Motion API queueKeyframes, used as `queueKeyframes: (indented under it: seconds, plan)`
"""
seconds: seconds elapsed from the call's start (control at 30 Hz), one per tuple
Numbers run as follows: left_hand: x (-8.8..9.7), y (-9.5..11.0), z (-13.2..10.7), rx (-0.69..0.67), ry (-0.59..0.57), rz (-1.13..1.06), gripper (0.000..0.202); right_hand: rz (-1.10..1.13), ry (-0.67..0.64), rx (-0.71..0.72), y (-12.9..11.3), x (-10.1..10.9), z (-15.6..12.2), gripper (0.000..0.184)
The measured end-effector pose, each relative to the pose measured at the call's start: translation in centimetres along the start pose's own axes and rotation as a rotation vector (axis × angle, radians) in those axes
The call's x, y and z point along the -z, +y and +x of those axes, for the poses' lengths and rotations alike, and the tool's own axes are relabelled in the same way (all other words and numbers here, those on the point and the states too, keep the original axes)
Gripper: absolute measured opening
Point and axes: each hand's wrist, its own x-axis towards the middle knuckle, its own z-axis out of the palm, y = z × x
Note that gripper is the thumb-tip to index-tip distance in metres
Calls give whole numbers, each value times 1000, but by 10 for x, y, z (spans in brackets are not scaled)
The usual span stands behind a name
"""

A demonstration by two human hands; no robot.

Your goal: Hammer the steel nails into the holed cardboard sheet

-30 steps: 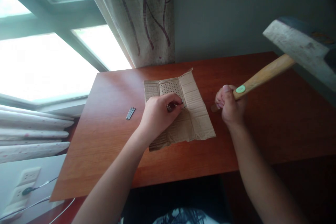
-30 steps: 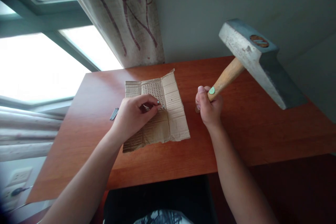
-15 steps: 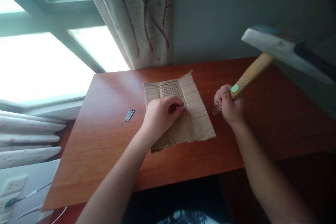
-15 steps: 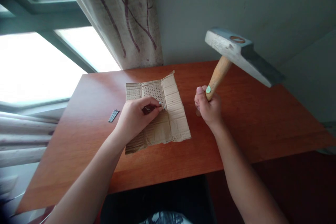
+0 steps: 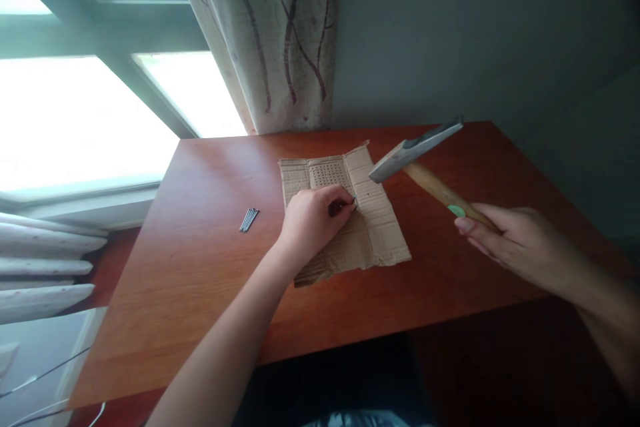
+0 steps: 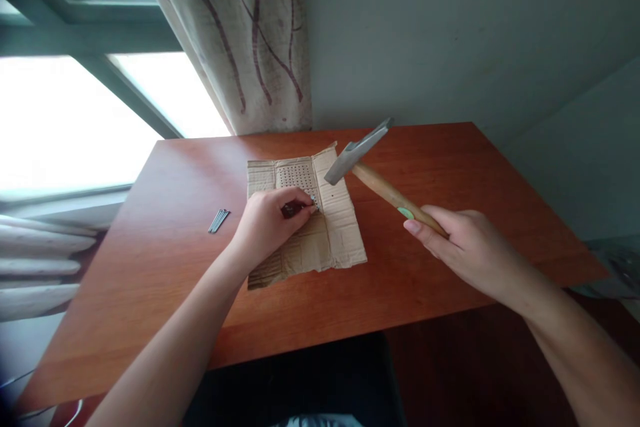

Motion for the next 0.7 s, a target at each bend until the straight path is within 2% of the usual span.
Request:
queueKeyframes:
  seconds: [0.13,0.27,0.43,0.6,0.7]
  plan:
    - [0,1,0,23,-3,16,5,-193,-136,-26,-27,15,3,52]
    - [1,2,0,34,-4,2,6,-252,-157,-20,-43,20,7,57]
    - [2,1,0,36,-24,11,5,-284,-222,-41,-45,17,7,58]
    - [2,1,0,19,-22,5,5,-299,-164,-39,-46,19,5,55]
    - [2,2,0,16,-21,12,6,-299,-189,-40,-48,18,5,55]
